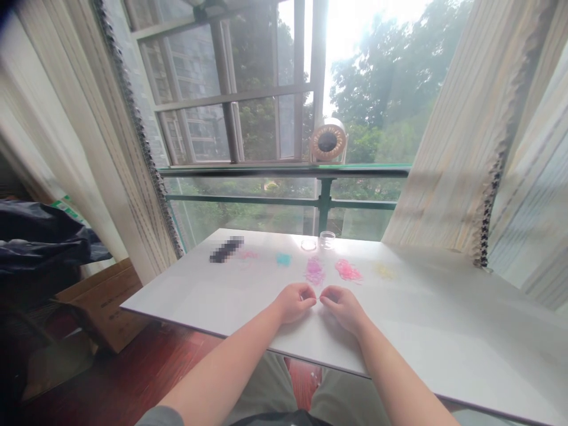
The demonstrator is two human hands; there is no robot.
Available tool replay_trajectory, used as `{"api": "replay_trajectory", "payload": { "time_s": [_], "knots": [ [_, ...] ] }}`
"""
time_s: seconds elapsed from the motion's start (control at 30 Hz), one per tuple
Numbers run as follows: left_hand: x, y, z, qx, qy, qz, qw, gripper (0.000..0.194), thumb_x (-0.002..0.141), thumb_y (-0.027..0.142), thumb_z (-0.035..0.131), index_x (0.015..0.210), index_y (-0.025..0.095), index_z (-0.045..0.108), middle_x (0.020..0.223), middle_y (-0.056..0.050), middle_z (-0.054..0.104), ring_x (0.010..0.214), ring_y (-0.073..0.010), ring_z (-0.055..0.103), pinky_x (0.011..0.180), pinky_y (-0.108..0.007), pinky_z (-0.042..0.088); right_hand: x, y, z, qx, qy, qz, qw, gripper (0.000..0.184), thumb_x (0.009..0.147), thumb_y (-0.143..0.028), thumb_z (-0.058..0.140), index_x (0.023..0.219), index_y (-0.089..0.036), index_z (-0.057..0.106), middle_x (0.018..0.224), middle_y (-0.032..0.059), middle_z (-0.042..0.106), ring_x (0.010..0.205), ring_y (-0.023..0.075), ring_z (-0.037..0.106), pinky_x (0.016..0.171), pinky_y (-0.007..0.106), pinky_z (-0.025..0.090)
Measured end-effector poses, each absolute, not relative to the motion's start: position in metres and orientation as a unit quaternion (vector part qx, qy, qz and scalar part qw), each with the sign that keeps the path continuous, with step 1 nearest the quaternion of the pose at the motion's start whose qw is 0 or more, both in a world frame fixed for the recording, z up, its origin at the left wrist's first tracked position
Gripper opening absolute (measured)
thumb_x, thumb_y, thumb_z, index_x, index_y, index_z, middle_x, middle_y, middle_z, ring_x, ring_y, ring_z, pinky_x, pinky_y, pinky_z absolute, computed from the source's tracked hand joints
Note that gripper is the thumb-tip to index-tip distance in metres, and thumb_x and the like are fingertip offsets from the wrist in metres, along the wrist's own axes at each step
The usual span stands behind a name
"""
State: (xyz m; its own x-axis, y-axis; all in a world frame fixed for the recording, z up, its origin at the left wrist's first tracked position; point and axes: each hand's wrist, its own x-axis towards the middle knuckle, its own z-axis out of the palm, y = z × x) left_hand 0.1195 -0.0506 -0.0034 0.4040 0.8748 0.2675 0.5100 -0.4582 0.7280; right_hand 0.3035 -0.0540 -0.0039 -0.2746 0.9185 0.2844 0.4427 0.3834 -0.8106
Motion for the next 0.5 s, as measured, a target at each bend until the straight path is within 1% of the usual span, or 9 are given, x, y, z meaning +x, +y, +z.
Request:
{"api": "replay_trajectory", "payload": {
  "time_s": [0.27, 0.4, 0.5],
  "knots": [
    [0.1207, -0.0503, -0.0034, 0.793, 0.445, 0.317, 0.269, 0.019, 0.075, 0.028, 0.055, 0.082, 0.016, 0.067, 0.076, -0.001, 0.066, 0.061, -0.0115, 0.053, 0.062, -0.023, 0.042, 0.3036, -0.0557, -0.0014, -0.466, -0.725, 0.304, 0.407, 0.018, 0.069, -0.034, 0.056, 0.066, -0.017, 0.061, 0.062, 0.0009, 0.059, 0.056, 0.0143, 0.051, 0.054, 0.026, 0.040],
    [0.1206, -0.0517, -0.0024, 0.791, 0.453, 0.323, 0.253, 0.014, 0.074, 0.025, 0.056, 0.079, 0.017, 0.067, 0.075, 0.000, 0.067, 0.062, -0.0116, 0.055, 0.063, -0.022, 0.043, 0.3056, -0.0536, -0.0018, -0.480, -0.682, 0.311, 0.456, 0.020, 0.068, -0.037, 0.056, 0.065, -0.017, 0.057, 0.056, -0.0007, 0.054, 0.050, 0.0124, 0.046, 0.048, 0.025, 0.038],
    [0.1195, -0.0512, -0.0012, 0.781, 0.474, 0.336, 0.229, 0.014, 0.075, 0.025, 0.055, 0.078, 0.018, 0.068, 0.076, -0.001, 0.068, 0.069, -0.0135, 0.058, 0.068, -0.023, 0.045, 0.3049, -0.0530, -0.0018, -0.493, -0.644, 0.317, 0.491, 0.020, 0.067, -0.037, 0.055, 0.063, -0.018, 0.053, 0.048, -0.0033, 0.047, 0.043, 0.0109, 0.043, 0.044, 0.024, 0.037]
  ]
}}
